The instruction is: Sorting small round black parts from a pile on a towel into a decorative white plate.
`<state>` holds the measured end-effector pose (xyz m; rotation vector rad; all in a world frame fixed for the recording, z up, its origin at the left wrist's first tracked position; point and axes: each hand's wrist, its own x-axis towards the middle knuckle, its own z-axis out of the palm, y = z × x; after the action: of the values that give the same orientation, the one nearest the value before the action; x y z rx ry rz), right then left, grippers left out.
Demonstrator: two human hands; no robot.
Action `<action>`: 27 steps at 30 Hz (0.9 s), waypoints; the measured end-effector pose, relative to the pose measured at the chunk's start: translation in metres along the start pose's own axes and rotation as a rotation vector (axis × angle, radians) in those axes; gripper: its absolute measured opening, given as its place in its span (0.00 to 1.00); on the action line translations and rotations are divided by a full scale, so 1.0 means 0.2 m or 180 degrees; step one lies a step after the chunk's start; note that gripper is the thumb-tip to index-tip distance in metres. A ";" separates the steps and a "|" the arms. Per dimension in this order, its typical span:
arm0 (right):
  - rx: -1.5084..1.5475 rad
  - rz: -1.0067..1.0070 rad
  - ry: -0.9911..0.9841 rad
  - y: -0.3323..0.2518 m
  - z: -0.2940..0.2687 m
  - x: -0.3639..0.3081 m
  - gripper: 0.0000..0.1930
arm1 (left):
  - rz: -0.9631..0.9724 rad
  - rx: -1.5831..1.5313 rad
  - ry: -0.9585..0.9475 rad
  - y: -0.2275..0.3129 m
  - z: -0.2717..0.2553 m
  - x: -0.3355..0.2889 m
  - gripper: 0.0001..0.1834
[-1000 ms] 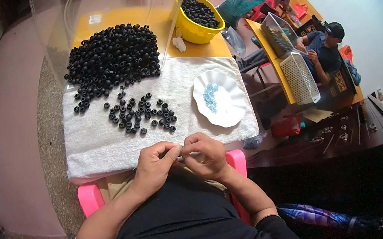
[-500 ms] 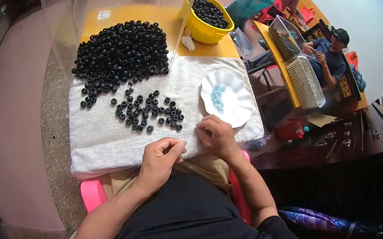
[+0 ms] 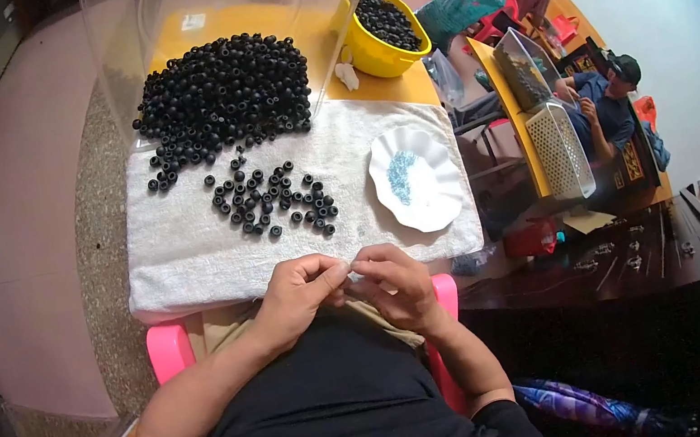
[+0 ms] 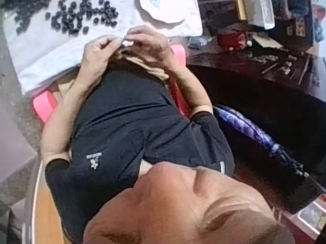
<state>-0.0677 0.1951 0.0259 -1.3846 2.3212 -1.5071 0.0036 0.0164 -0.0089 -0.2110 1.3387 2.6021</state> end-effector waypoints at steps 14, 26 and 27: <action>0.0227 0.0076 0.0177 0.02 0.02 -0.04 0.10 | -0.0425 -0.0313 -0.0441 -0.01 -0.01 0.00 0.11; 0.0701 0.0681 0.0067 0.06 0.01 -0.06 0.05 | -0.0392 -0.0415 -0.0183 0.05 0.02 -0.01 0.06; 0.0758 0.0723 0.0025 0.06 0.00 -0.06 0.04 | -0.0390 -0.0482 -0.0166 0.05 0.03 -0.01 0.07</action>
<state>-0.0684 0.2044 0.0123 -1.0232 2.1309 -1.6528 0.0038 0.0151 0.0023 -0.2388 1.0771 2.5877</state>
